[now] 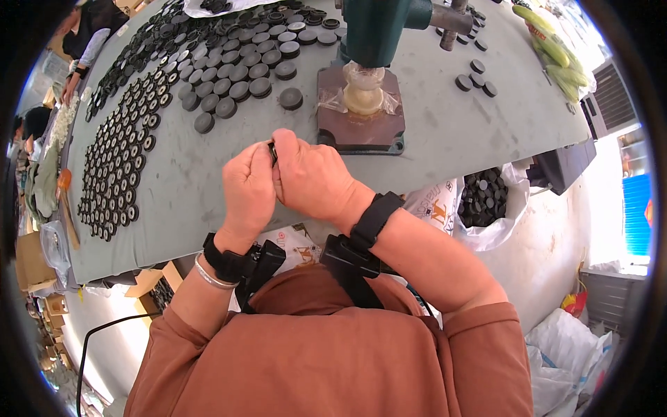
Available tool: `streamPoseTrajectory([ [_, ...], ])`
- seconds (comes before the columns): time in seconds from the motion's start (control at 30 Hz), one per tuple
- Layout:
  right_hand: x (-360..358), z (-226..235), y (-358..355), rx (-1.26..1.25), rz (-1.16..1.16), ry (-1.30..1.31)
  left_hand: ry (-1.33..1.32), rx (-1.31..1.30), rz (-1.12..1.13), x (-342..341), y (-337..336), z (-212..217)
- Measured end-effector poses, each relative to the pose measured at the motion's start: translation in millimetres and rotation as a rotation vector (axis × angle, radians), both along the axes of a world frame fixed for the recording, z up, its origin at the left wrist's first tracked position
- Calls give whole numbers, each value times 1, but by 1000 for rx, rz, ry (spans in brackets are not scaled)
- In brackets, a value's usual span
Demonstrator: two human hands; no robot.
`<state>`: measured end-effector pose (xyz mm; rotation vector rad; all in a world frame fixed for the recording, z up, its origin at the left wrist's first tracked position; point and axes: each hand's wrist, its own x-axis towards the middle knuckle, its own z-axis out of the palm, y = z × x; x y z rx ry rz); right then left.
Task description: Assembling small rubber components with metal inserts using a manual arbor press.
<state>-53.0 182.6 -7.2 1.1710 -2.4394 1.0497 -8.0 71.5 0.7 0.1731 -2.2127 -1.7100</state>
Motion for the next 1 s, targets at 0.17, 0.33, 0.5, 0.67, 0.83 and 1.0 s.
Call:
streamPoseTrajectory([
  [0.17, 2, -4, -2, 15, -17, -39, -6, 1, -3, 3, -5, -4],
  [0.33, 2, -5, -3, -4, -8, -74, -21, 110, -4, 5, -5, -8],
  [0.5, 1, -7, -4, -21, -2, -33, -26, 294, -48, 5, -7, -16],
  [0.67, -1, -7, -1, -13, 12, -41, -101, 476, -63, 5, -7, -16],
  [0.83, -3, -1, 1, 37, 60, -144, -138, 492, -55, 2, -12, -23],
  [1.0, -6, 1, 4, 31, 81, -234, -172, 508, -22, 0, -8, -19],
])
